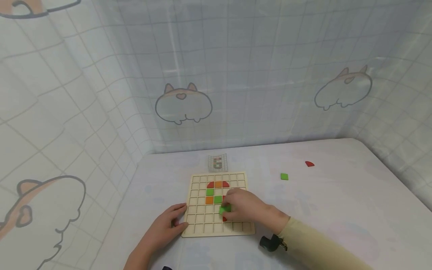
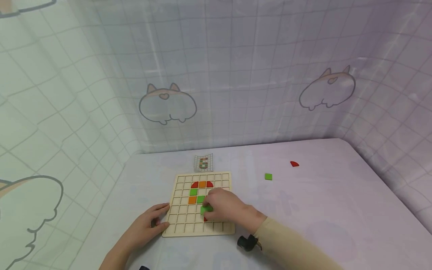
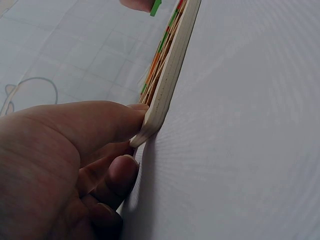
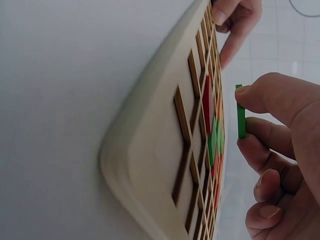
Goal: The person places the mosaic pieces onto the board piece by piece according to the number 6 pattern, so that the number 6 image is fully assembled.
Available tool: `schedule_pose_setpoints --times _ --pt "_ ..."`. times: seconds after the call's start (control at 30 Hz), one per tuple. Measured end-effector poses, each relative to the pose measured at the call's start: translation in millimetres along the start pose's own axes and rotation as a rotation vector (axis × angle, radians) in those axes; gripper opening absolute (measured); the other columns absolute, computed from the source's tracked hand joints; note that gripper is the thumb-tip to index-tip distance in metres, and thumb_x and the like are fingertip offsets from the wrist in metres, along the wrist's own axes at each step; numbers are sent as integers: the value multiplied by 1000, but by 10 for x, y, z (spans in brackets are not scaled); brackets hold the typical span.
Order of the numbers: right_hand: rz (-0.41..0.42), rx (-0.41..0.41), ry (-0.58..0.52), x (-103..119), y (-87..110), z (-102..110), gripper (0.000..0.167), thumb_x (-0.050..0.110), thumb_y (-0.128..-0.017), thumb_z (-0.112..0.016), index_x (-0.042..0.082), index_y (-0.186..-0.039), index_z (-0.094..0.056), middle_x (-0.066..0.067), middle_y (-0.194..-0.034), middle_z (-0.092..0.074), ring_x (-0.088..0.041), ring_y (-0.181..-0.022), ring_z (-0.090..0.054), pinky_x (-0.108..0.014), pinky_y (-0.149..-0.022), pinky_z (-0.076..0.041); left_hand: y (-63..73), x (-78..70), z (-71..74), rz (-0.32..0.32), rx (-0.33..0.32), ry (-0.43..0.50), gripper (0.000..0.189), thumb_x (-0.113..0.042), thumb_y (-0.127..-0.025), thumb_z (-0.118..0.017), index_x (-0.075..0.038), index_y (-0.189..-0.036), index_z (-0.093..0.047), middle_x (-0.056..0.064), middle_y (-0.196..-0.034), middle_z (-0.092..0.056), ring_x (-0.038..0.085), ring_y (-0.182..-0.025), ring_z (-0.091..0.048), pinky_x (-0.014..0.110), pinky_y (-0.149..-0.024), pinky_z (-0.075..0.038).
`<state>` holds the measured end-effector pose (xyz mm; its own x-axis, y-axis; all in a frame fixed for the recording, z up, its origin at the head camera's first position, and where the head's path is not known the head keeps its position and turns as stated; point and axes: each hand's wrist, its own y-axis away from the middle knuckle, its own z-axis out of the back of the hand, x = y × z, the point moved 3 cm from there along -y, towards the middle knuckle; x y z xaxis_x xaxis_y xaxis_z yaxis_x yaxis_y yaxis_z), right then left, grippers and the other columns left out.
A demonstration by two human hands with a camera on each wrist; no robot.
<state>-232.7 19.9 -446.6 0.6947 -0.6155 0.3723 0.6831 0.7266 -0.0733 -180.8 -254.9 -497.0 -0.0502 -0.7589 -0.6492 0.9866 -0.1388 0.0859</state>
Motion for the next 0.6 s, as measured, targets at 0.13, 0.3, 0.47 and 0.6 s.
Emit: schedule_pose_setpoints --times 0.13,0.3,0.47,0.6 --pt "17 10 10 51 -24 -35 17 31 -85 -76 19 -96 -78 14 -87 -61 -4 -84 -53 -24 -79 -47 -3 5 -5 -6 0 -4 61 -32 -85 -79 -14 -140 -58 -12 -138 -51 5 -77 -51 25 -68 -42" --pt "17 19 3 100 -47 -88 16 31 -86 -76 20 -98 -78 15 -87 -60 -4 -81 -51 -23 -74 -46 3 12 -5 -23 -5 -10 61 -31 -86 -79 -14 -141 -58 -11 -139 -51 5 -76 -50 24 -68 -42" --pt "-10 37 -9 108 -60 -157 14 33 -87 -75 22 -95 -77 16 -82 -56 -5 -79 -48 -22 -70 -44 4 -2 2 -22 -2 -9 61 -31 -86 -79 -13 -140 -58 -10 -139 -51 5 -76 -50 25 -68 -42" --pt "-11 43 10 100 -65 -210 12 33 -87 -75 23 -94 -77 16 -81 -55 -5 -77 -47 -21 -68 -43 1 -6 3 -20 2 -9 61 -32 -86 -79 -14 -140 -58 -10 -139 -51 5 -77 -51 24 -68 -42"
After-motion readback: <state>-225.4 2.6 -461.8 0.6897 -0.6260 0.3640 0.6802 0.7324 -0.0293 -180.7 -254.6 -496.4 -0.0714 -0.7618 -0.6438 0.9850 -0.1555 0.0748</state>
